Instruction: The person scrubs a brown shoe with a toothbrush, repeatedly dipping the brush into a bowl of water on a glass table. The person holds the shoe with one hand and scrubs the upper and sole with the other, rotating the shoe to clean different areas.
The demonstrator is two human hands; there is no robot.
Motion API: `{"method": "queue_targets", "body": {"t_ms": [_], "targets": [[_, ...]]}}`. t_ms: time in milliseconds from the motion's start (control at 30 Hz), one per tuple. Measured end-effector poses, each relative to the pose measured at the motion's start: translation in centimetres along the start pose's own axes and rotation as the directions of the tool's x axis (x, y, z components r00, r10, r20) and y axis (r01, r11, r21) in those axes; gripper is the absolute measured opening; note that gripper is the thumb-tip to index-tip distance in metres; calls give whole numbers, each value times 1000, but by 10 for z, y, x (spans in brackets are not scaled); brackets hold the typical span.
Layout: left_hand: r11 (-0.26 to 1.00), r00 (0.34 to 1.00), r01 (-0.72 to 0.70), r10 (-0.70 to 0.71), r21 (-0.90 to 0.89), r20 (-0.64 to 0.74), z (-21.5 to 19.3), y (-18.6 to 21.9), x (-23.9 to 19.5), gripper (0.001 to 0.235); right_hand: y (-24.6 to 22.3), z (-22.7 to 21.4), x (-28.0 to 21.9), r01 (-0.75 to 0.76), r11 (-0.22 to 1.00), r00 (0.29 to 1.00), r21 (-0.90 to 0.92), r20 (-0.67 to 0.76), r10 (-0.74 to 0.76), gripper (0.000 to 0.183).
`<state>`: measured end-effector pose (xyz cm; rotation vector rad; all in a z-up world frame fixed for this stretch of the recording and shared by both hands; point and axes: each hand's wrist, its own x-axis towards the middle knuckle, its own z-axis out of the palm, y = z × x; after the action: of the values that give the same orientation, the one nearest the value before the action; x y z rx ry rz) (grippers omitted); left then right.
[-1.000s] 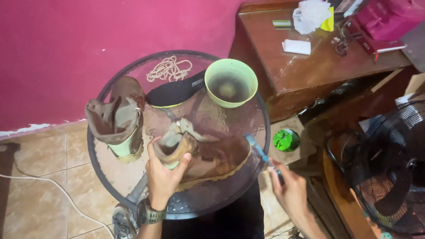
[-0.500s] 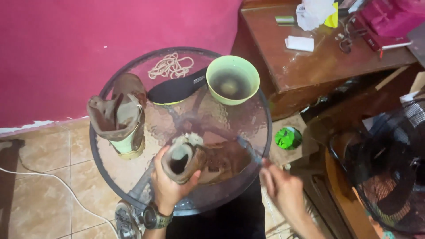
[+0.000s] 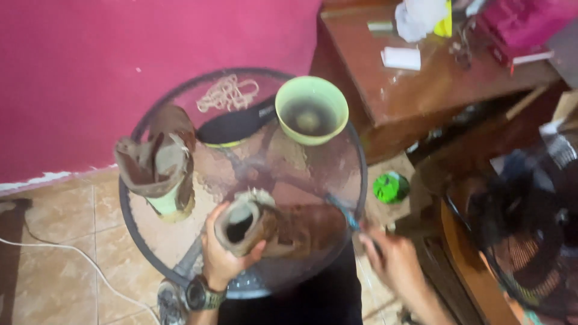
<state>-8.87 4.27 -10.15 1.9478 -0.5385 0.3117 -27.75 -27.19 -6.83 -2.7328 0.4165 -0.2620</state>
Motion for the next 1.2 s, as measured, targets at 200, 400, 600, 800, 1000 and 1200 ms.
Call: {"method": "queue_targets", "body": {"t_ms": [200, 400, 600, 800, 1000, 1200], "targets": [[996, 996, -85, 84, -19, -43, 2, 0, 1, 103, 8, -19, -4, -116, 959, 993, 257, 17, 115, 27], [999, 998, -45, 44, -23, -44, 3, 7, -1, 103, 37, 1, -20, -129, 914, 991, 385, 32, 126, 32], [996, 993, -84, 81, -27, -86, 6, 11, -3, 102, 31, 2, -17, -54, 931, 997, 360, -25, 67, 30], [999, 995, -47, 45, -17, -88, 8, 10, -7, 104, 23, 2, -17, 65, 931, 993, 359, -115, -25, 32], [1000, 992, -24, 21, -20, -127, 14, 8, -14, 103, 15, -3, -6, 46, 964, 991, 263, -134, -11, 24], [1000, 992, -4, 4, -2, -128, 14, 10, -14, 104, 7, -4, -2, 27, 968, 985, 251, -169, 16, 25]]}}
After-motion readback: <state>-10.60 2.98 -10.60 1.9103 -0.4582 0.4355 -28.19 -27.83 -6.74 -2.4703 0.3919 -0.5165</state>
